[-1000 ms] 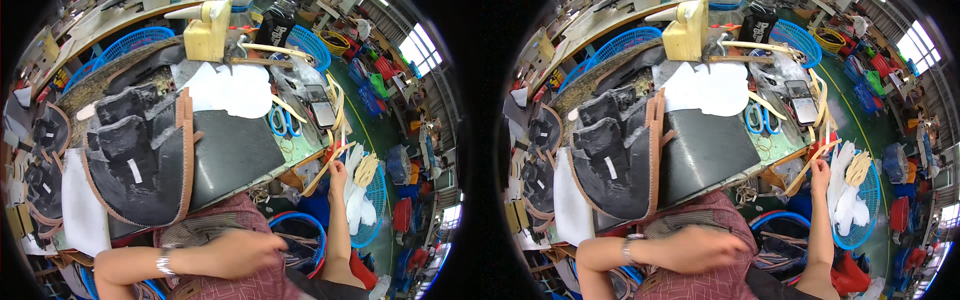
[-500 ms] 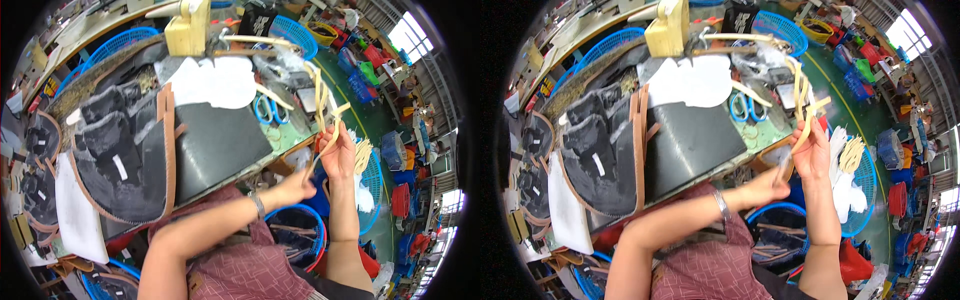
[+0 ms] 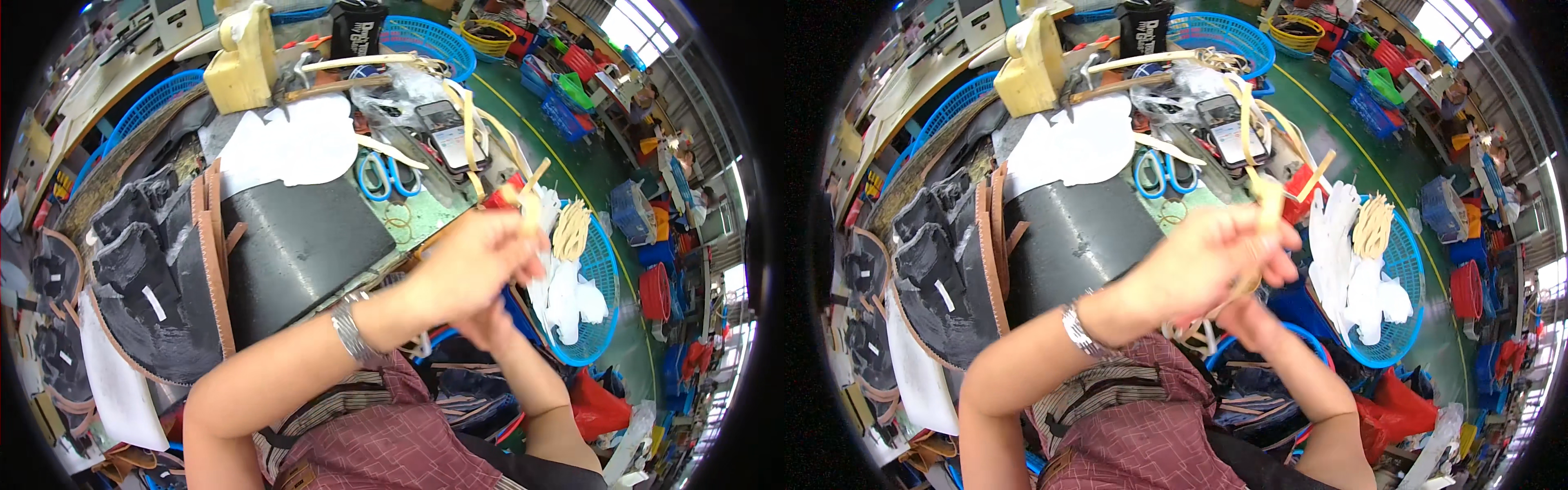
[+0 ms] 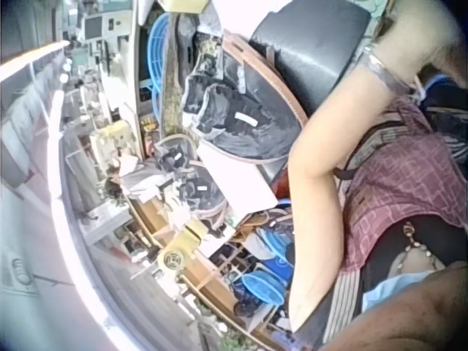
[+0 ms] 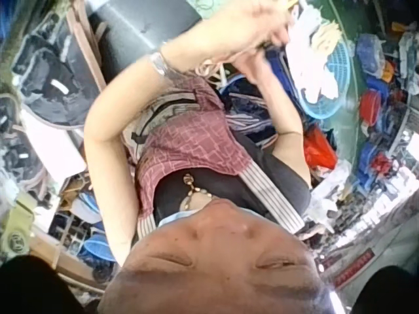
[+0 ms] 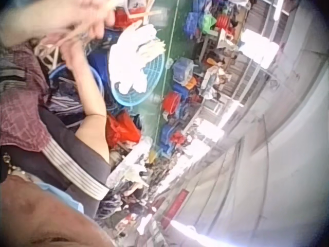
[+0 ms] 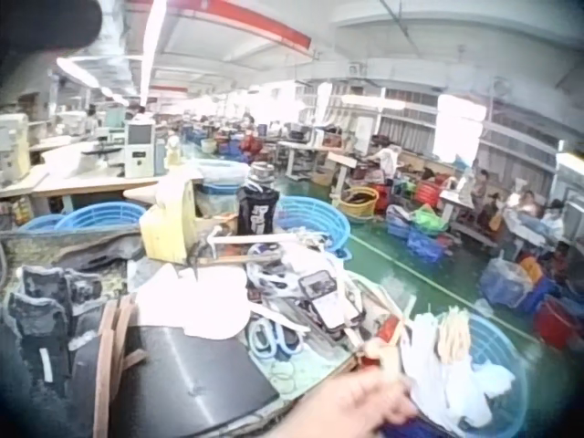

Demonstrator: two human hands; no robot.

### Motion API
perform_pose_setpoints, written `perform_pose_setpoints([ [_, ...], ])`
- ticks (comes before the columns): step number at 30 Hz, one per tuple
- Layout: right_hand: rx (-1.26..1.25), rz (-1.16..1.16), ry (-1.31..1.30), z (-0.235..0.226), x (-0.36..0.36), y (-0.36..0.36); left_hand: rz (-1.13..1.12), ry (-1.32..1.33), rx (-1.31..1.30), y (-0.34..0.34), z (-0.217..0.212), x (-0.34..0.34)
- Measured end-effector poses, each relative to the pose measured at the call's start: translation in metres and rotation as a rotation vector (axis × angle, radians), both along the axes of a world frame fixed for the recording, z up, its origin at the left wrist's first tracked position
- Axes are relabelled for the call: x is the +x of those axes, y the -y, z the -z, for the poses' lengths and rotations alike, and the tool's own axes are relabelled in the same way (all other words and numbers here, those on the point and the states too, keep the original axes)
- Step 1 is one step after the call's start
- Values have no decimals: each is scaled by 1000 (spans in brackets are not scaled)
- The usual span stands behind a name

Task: The person assembles shoe components by hand in a workshop setting. They place white foam inserts into black fabric shoe parts, then add grey felt-like material on top, pressing each layer into place. The person handles the parts one at a time, stacking the finished units on the table.

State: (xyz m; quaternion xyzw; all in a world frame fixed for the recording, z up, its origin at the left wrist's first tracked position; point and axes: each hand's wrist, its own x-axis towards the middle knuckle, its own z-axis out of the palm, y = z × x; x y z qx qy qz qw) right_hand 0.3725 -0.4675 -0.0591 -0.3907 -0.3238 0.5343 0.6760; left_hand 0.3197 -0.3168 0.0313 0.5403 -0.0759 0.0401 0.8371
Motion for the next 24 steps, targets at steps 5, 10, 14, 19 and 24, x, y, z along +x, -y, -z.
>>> perform_pose_setpoints([
  [5, 36, 203, 92, -61, -5, 9, -26, -157, -126, -10, 15, 7],
  [10, 495, 187, -14, -148, 67, -35, 204, -250, 7, 7, 73, -18],
  [14, 561, 266, 29, -180, 112, -55, 226, -233, 132, -6, 65, -39],
  [19, 632, 163, 2, -208, 169, -27, 165, -304, 178, -22, 73, -74],
  [24, 503, 385, 116, -214, 244, 34, -262, -375, 595, -37, 79, -119],
])
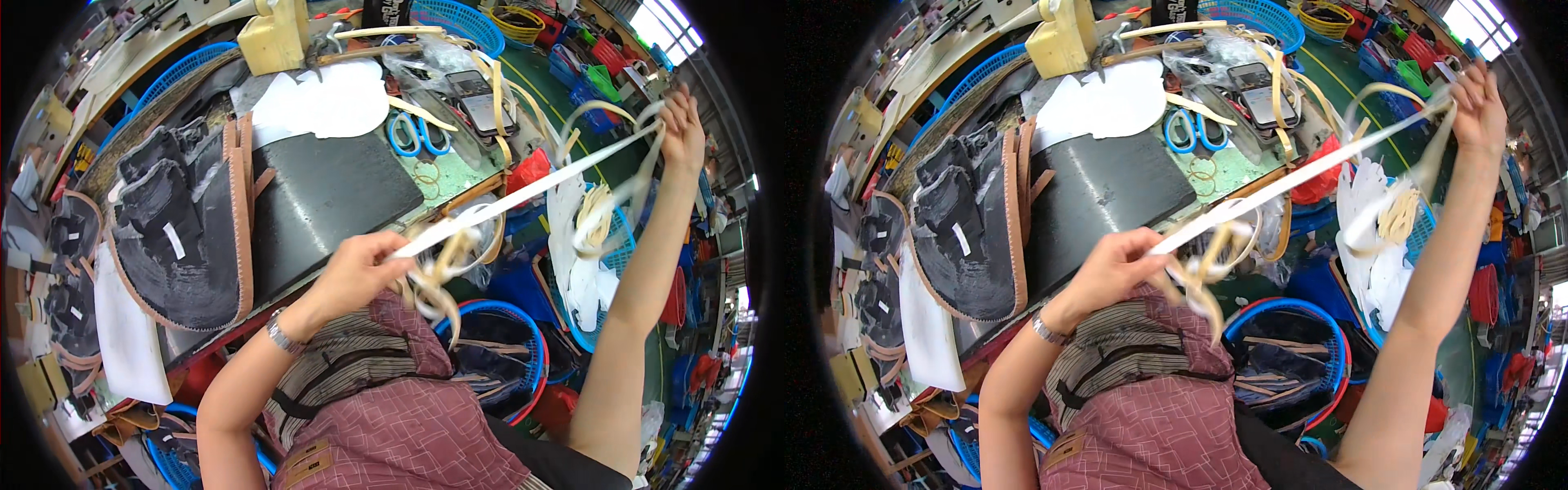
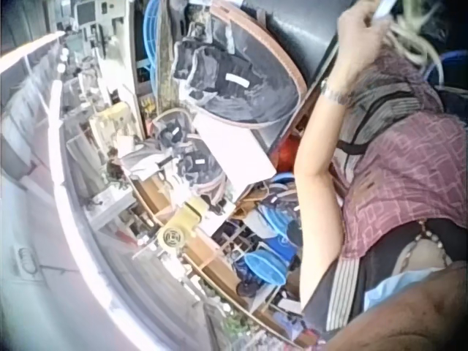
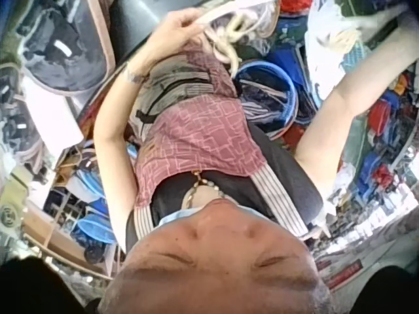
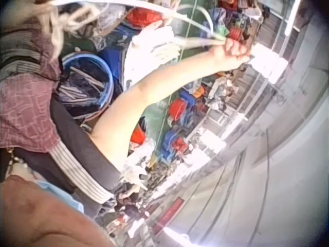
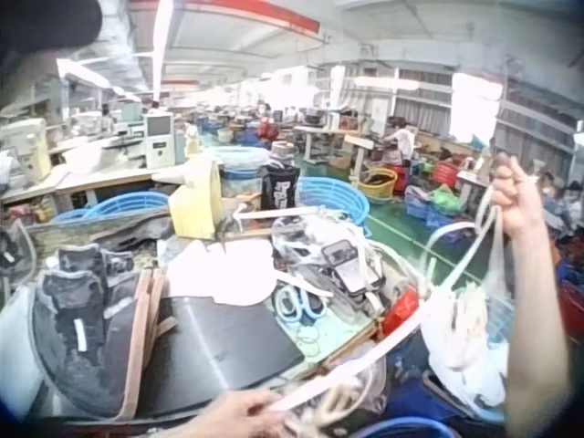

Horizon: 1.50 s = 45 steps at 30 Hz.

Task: The person assembles shoe components by hand in a workshop setting. They place white foam inserts into black fabric shoe parts, then add grey felt-like material on top, pressing each layer into place. The person handles the parts one at a time, stacking the finished units on the table.

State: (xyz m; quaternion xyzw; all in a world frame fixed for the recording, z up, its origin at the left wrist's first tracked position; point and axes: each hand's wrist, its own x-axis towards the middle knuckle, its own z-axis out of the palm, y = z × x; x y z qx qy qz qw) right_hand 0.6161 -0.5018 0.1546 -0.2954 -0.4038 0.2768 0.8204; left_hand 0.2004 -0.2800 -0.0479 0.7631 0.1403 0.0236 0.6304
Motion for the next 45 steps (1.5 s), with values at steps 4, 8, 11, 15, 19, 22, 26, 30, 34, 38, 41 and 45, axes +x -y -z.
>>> perform_pose_setpoints([
  [4, -246, 397, -27, 30, 31, 31, -157, 226, -425, -7, -20, -23],
  [8, -1270, 715, 665, 60, 37, 64, -118, 493, -681, -20, -44, -19],
  [11, -1887, 1234, 1466, 56, -71, 42, -25, 518, -660, -19, -65, 2],
  [15, -741, 360, 1042, 90, -204, -34, 18, 486, -708, -7, -87, 22],
  [19, -807, 232, 1130, 107, -240, -76, 87, 546, -739, -3, -102, 30],
  [22, -988, 71, 840, 105, -234, -76, -63, 656, -704, -6, -101, 35],
  [26, -903, 418, 1075, 100, -242, -88, -303, 471, -1101, 15, -65, 36],
  [30, -965, 488, 1395, 101, -225, -103, 20, 148, -844, 54, -44, 7],
  [34, -1090, -242, 1271, 72, -173, -46, -105, 263, -658, 0, -64, -38],
  [38, -1168, -366, 940, 67, -162, -15, -55, 117, -671, -28, -76, -60],
  [41, -1172, -197, 652, 65, -156, -14, -57, 14, -500, -24, -77, -59],
  [45, -987, 210, 619, 71, -114, 10, 52, 124, -296, -14, -75, -48],
])
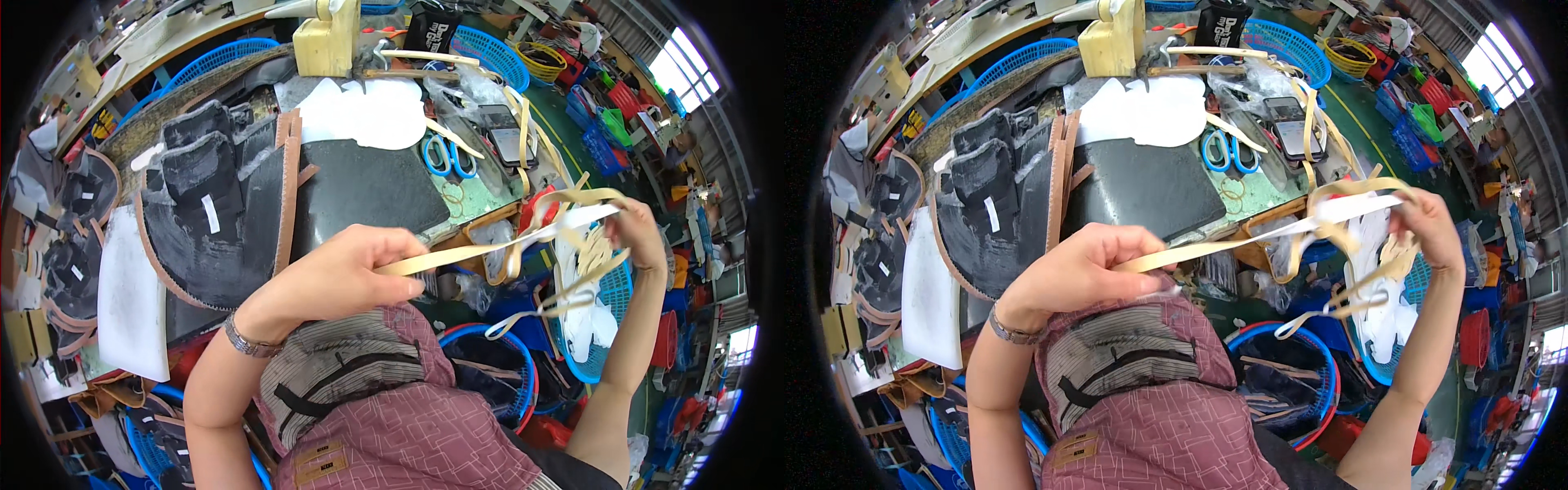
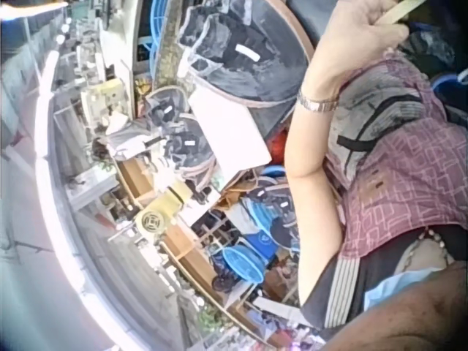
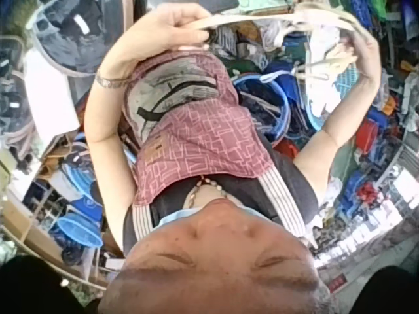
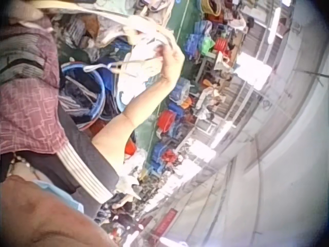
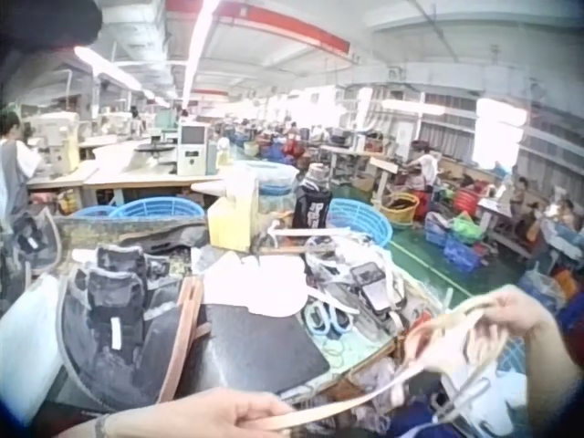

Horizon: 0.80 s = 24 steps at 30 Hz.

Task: The person assembles shoe components by hand in a workshop setting. They place white foam inserts into black fabric shoe parts, then add grey felt-like material on top, pressing each layer into place. The person handles the parts one at a time, stacking the finished units on the table.

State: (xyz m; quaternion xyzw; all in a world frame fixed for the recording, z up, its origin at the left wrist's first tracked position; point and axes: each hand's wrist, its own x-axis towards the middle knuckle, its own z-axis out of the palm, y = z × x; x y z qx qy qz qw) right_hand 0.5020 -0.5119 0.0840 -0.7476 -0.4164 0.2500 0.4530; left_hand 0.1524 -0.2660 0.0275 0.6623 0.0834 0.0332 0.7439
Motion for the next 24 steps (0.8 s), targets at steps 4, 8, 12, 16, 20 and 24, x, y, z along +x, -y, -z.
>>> perform_pose_setpoints([
  [4, 140, 201, -95, -11, 49, 46, -296, -38, 804, -5, 4, 0],
  [8, -611, 215, 843, -11, 114, 118, 46, -9, 98, -18, -8, 5],
  [12, 123, -21, 449, -24, -45, 5, 47, 22, 464, 10, -23, 47],
  [16, -300, -311, -390, 9, -147, -68, 20, 139, 562, 39, -28, 50],
  [20, 184, -646, -252, 8, -101, -48, 304, 8, -86, 10, -17, -9],
  [24, 65, -894, -162, -7, -58, -55, 129, -196, -77, 0, 9, -43],
])
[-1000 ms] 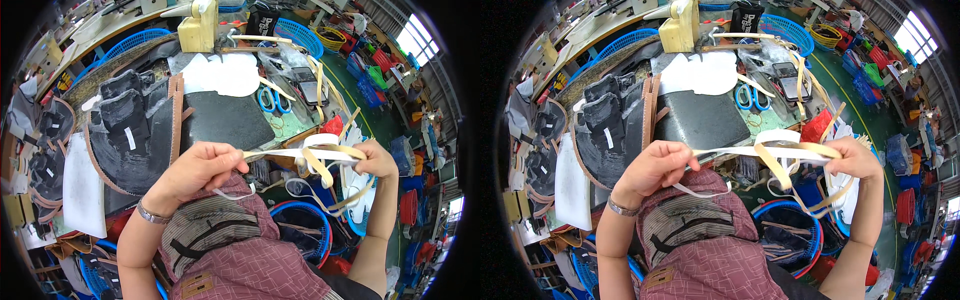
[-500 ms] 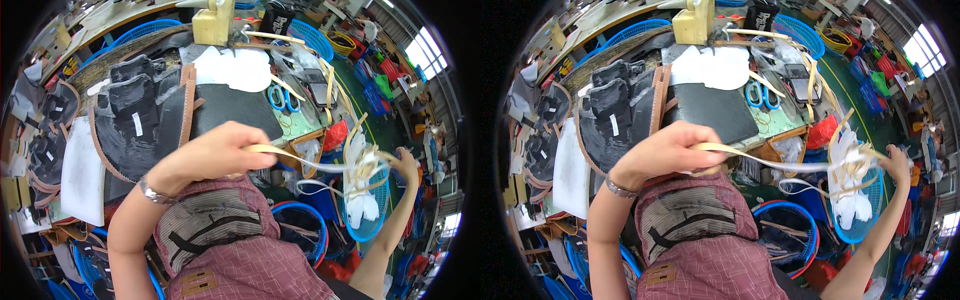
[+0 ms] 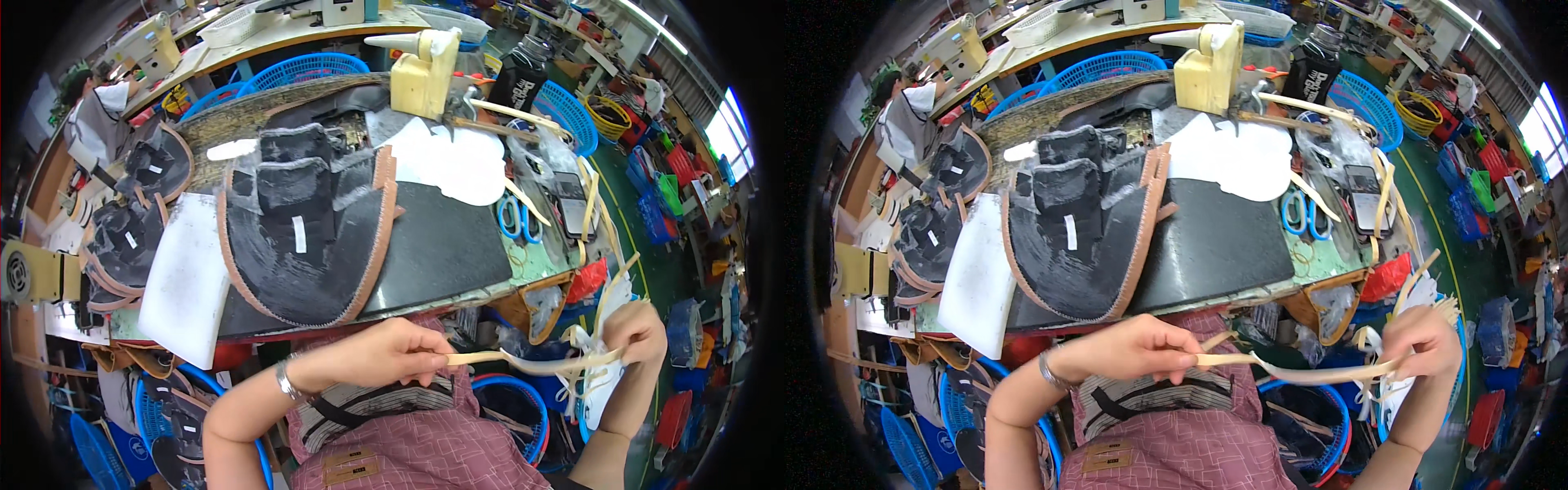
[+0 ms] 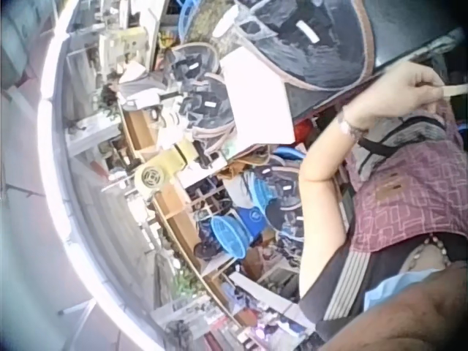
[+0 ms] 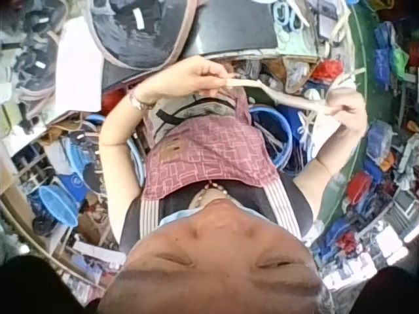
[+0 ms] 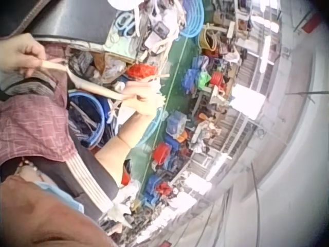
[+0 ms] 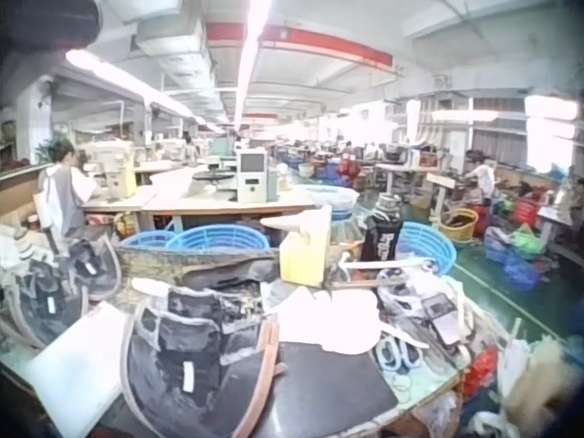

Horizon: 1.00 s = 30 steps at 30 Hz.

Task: The person assembles shoe components by hand in a workshop setting. They place white foam inserts into black fabric shoe parts, then add grey felt-like material on top, pressing each layer into place. The person handles the parts one at a time, stacking the finished units on the table.

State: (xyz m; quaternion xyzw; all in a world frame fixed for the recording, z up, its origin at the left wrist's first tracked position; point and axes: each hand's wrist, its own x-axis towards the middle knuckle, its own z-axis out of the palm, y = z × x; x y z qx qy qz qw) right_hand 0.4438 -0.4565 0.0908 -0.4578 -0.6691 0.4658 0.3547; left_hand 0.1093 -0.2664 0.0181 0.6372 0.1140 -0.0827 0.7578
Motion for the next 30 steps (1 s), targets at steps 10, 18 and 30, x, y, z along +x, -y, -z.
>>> perform_pose_setpoints([
  [10, -806, -518, -435, 126, -107, -79, 4, 286, 991, 16, -7, 2],
  [18, -898, -220, -714, 126, -118, -82, -280, 646, 1039, -15, 8, -19],
  [30, -278, 513, -71, 64, -88, -149, -349, 331, 774, -40, -10, -13],
])
